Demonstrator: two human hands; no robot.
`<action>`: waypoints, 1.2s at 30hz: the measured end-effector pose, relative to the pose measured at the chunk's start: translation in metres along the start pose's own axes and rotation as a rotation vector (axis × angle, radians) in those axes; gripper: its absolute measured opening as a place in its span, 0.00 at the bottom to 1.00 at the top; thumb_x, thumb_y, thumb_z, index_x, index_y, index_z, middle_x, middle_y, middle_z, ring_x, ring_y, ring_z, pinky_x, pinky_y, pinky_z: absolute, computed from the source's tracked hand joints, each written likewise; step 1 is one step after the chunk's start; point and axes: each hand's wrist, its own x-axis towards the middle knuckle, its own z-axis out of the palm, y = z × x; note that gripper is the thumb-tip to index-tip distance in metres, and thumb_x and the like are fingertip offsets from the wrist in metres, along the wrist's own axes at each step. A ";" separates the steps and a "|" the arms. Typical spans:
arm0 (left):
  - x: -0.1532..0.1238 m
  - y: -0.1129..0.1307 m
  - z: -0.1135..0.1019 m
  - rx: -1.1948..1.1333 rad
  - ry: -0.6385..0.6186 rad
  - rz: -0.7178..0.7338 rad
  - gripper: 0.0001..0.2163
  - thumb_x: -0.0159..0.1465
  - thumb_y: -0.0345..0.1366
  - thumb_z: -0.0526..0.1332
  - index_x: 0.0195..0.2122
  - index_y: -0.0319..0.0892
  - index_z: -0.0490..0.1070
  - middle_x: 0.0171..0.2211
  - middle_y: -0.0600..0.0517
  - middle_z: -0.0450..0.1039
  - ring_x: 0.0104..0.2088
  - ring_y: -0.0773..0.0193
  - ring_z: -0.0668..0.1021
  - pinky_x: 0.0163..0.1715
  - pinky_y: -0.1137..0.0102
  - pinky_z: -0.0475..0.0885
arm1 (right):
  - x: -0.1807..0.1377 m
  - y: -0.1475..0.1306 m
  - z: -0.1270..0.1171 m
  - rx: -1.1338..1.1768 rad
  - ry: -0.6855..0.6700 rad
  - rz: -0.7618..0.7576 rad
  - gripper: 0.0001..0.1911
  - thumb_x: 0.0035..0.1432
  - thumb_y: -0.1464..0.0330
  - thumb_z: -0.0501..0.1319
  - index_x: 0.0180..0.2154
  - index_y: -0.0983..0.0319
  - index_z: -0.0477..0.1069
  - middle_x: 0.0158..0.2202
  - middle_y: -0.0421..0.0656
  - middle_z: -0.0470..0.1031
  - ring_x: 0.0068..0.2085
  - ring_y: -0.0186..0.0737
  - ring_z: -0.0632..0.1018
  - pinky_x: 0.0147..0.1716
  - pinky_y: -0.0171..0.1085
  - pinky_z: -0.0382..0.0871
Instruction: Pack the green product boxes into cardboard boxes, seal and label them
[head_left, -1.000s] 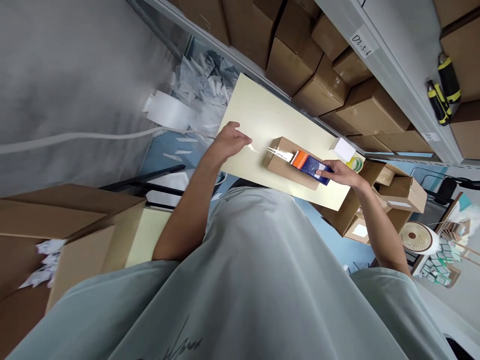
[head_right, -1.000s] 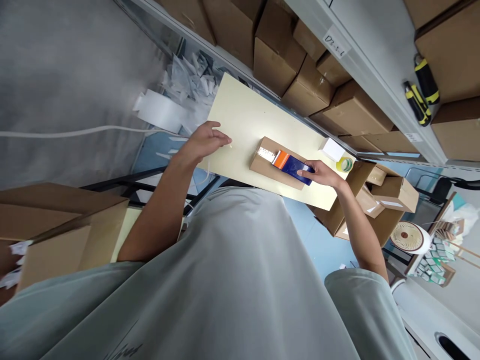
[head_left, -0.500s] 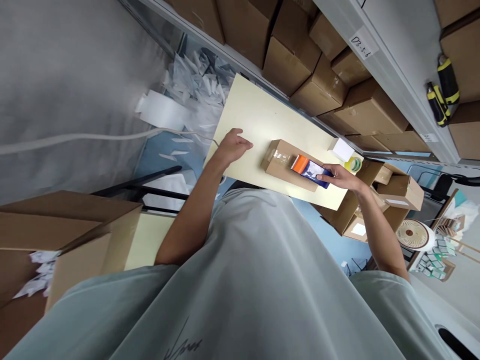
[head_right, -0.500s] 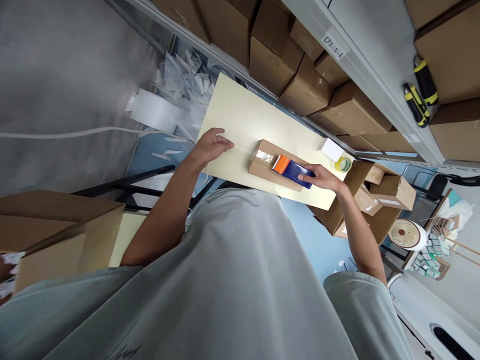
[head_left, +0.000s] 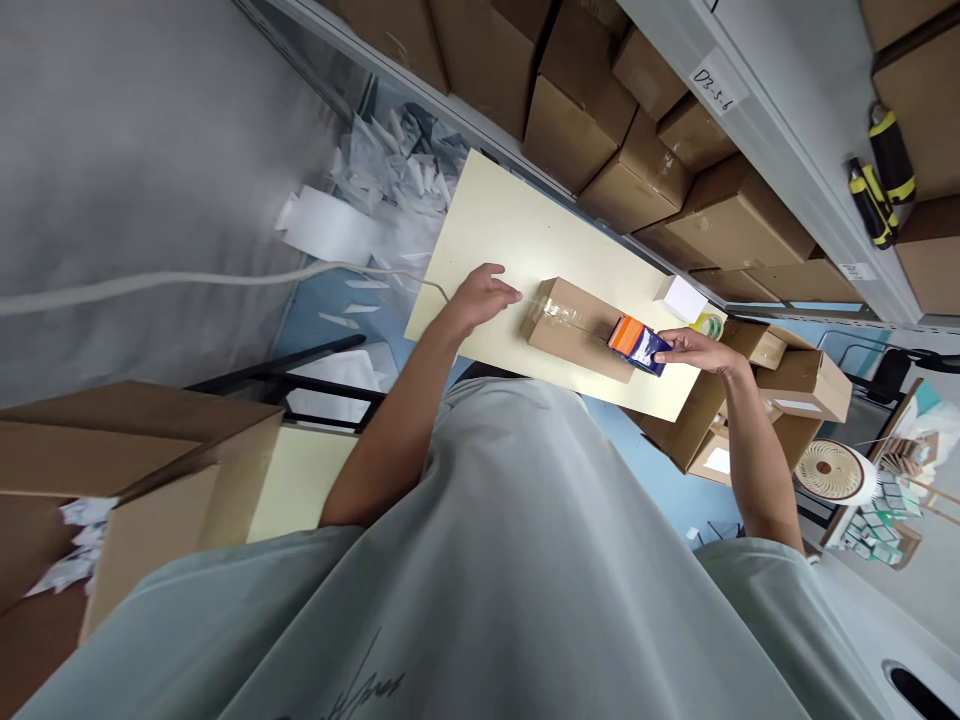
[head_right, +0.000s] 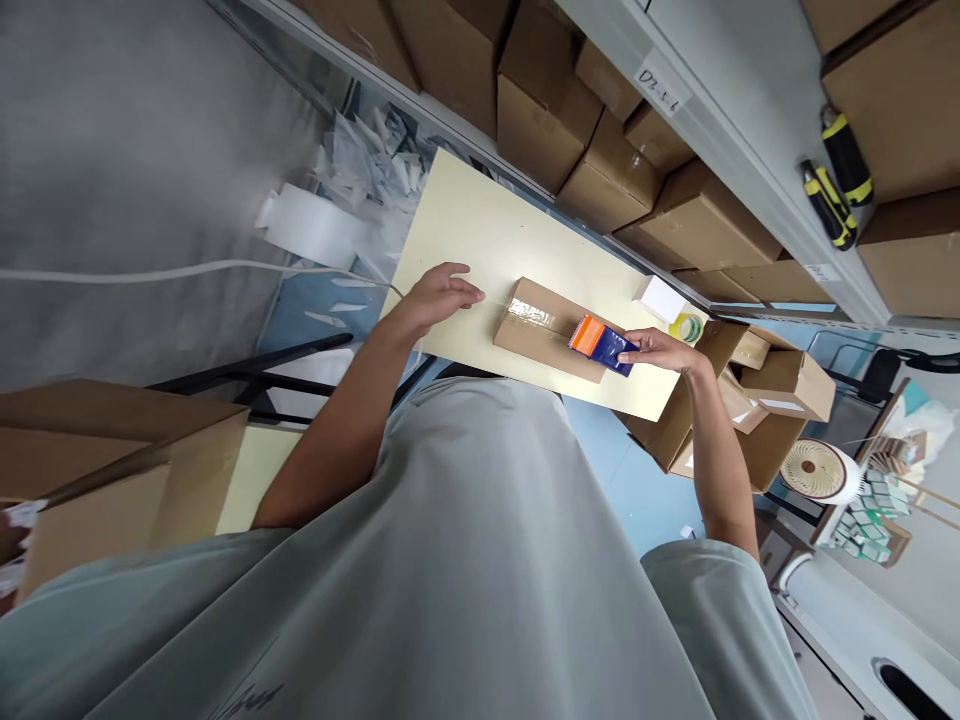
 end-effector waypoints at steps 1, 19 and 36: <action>0.001 0.000 0.002 -0.002 0.000 -0.007 0.32 0.52 0.34 0.76 0.59 0.45 0.73 0.44 0.47 0.87 0.48 0.51 0.85 0.56 0.56 0.78 | 0.000 0.001 -0.001 0.007 -0.004 0.002 0.33 0.51 0.41 0.81 0.41 0.61 0.84 0.38 0.42 0.85 0.39 0.43 0.82 0.46 0.44 0.77; 0.020 -0.013 0.037 -0.028 -0.042 -0.106 0.39 0.46 0.30 0.80 0.61 0.40 0.74 0.41 0.43 0.85 0.52 0.44 0.86 0.56 0.54 0.80 | 0.003 0.008 0.003 0.019 0.012 -0.028 0.31 0.49 0.40 0.81 0.40 0.60 0.85 0.37 0.41 0.86 0.38 0.44 0.83 0.46 0.45 0.80; -0.017 -0.015 0.051 0.062 0.101 0.165 0.21 0.60 0.35 0.72 0.54 0.40 0.81 0.51 0.41 0.87 0.52 0.53 0.88 0.59 0.60 0.81 | 0.007 0.012 0.007 0.010 -0.002 -0.085 0.29 0.45 0.43 0.83 0.35 0.59 0.84 0.34 0.38 0.84 0.37 0.41 0.81 0.44 0.40 0.76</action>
